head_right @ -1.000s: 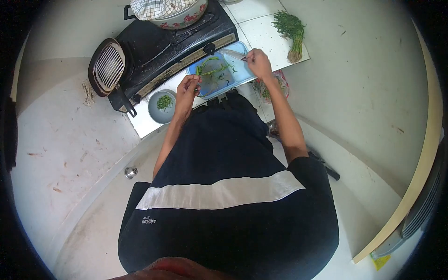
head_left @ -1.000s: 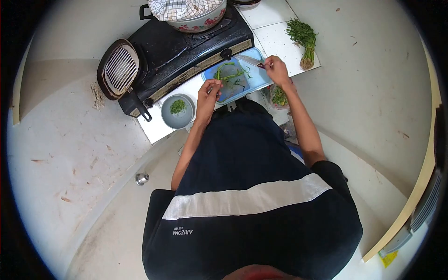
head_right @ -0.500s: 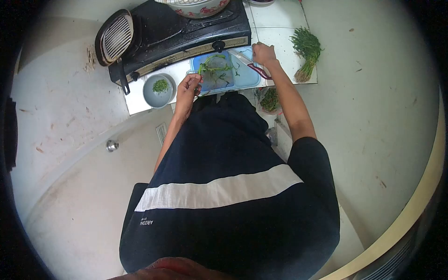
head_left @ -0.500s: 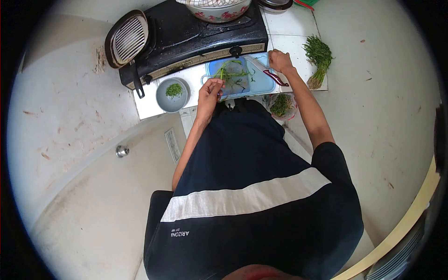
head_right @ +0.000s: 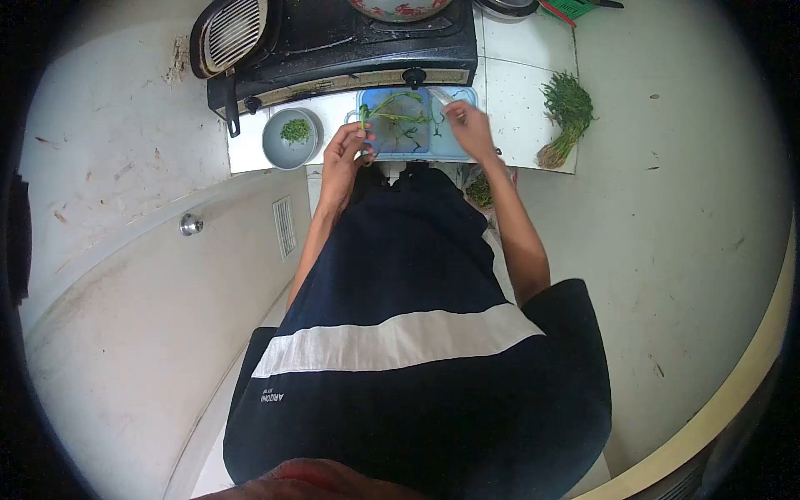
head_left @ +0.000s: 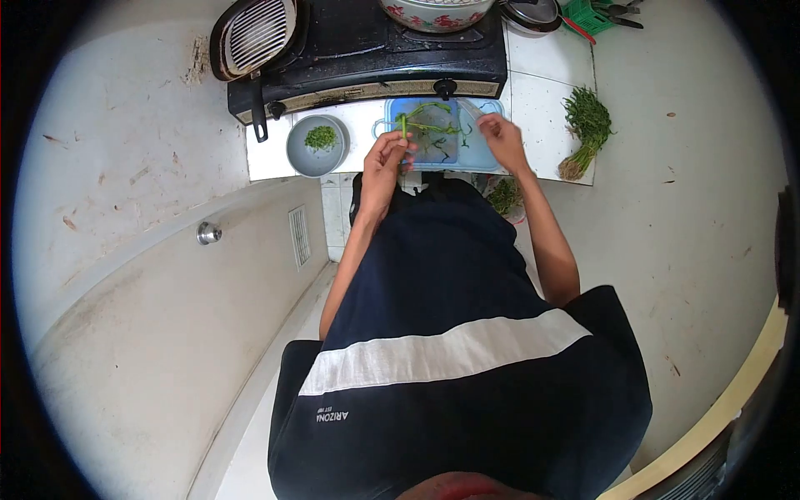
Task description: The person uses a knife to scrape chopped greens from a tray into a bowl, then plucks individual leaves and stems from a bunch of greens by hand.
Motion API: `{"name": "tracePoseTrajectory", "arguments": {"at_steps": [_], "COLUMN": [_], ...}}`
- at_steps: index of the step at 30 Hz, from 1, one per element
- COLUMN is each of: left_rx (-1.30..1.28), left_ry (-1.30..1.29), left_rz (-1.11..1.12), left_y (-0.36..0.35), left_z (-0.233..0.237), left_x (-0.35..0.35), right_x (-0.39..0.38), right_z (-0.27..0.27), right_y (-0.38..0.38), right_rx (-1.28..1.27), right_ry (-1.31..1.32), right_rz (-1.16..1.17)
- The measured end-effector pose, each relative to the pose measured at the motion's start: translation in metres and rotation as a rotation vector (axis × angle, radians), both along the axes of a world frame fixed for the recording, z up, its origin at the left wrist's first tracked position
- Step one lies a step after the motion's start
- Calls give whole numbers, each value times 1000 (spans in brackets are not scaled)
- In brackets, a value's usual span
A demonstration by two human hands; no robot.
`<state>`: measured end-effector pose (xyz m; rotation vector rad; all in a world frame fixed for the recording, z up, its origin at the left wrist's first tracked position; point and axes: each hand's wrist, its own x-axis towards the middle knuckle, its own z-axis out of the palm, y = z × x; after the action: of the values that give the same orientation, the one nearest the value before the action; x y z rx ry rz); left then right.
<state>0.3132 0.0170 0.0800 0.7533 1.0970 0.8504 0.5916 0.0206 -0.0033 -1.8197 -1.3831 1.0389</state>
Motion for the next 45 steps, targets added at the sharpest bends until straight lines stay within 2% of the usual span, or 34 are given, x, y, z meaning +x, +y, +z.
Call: {"name": "tracePoseTrajectory", "arguments": {"at_steps": [3,7,9,17,25,30,34,40,45], "left_rx": [7,52,82,225,156,186,95,23,-39], "left_ry": [-65,-132,-142,-115,-60,-32,-161,-123,-119], "left_rz": [-6,-85,-138,-190,-194,-205,-96,-65,-74], "left_y": [3,11,17,20,18,9,0,-5,-4], "left_z": [9,18,21,24,23,15,17,17,15], "left_x": [11,21,25,25,22,24,31,37,39], "right_x": [-44,-85,-97,-114,-114,-108,-107,-102,-90], "right_z": [32,86,91,93,92,93,89,75,71], "right_y": [-16,-22,-21,-22,-26,-32,-33,-37,-39], "right_rx": [23,-4,146,206,191,104,86,143,153], "right_ry": [437,627,764,761,773,761,754,661,519], "right_rz": [65,-31,-138,-300,-321,-252,-252,-233,-118]}}
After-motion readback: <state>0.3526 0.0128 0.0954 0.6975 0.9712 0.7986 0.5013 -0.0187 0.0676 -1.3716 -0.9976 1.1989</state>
